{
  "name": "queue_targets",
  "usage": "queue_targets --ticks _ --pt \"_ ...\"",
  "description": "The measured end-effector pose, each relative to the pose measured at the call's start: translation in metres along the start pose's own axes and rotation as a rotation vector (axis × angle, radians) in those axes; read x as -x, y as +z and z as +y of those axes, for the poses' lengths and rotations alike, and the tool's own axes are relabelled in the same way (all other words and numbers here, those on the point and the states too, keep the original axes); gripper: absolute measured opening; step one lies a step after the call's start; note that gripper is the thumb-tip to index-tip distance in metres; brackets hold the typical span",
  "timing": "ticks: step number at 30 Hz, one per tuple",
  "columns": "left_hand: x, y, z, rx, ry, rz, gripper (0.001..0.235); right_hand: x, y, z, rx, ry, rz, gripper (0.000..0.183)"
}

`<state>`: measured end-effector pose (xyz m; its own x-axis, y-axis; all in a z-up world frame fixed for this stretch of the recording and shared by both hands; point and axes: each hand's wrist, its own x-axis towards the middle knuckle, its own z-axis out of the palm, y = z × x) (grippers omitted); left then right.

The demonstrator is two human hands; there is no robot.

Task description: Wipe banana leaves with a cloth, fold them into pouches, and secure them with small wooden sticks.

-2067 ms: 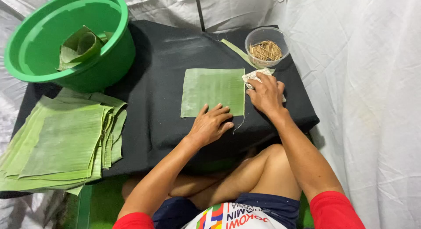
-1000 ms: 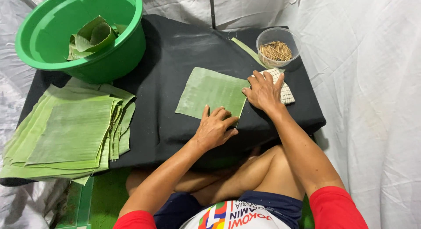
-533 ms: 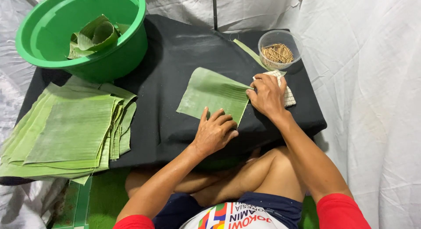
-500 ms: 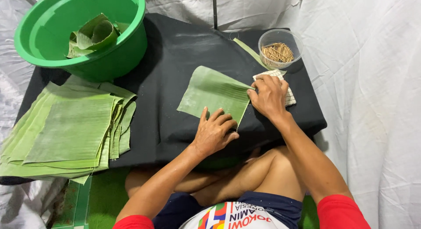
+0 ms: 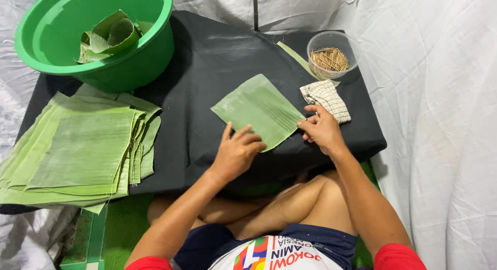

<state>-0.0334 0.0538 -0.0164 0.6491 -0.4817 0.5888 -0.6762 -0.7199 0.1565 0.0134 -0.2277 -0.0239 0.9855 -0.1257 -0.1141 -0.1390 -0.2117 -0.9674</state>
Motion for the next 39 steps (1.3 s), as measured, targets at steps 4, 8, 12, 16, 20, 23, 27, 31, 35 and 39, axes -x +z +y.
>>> queue_targets --ticks 4,8,12,16,20,23,27,31,35,39 --pt "0.006 -0.002 -0.037 0.054 -0.084 -0.038 0.018 0.012 0.007 -0.019 -0.217 0.113 -0.079 0.063" --pt "0.009 -0.011 -0.055 0.158 -0.376 -0.113 0.026 0.019 0.024 -0.009 -0.196 0.054 -0.055 0.047" --pt "0.031 0.022 -0.083 0.455 -0.723 -0.051 0.042 0.03 0.028 -0.007 -0.061 0.04 -0.064 0.039" --pt "0.004 -0.021 -0.066 0.566 -0.828 -0.107 0.05 0.027 0.013 -0.021 0.21 0.044 -0.061 0.033" --pt "0.005 -0.02 -0.067 1.113 -1.108 0.113 0.04 0.003 -0.02 -0.01 0.866 -0.555 0.391 0.021" --pt "-0.001 -0.027 -0.063 1.097 -1.091 0.108 0.039 -0.003 -0.033 -0.012 1.064 -0.673 0.486 0.039" --pt "-0.001 -0.023 -0.072 0.845 -1.037 -0.081 0.052 -0.023 -0.041 0.009 1.036 -0.605 0.363 0.052" --pt "-0.003 -0.016 -0.081 1.072 -1.032 -0.05 0.067 -0.026 -0.032 -0.009 0.875 -0.769 0.323 0.038" --pt "-0.011 -0.006 -0.082 1.173 -1.006 -0.061 0.077 -0.018 0.03 -0.021 0.718 -0.946 0.293 0.048" --pt "-0.013 0.01 -0.083 1.263 -1.056 -0.048 0.083 -0.012 0.111 -0.017 0.699 -0.903 0.118 0.044"
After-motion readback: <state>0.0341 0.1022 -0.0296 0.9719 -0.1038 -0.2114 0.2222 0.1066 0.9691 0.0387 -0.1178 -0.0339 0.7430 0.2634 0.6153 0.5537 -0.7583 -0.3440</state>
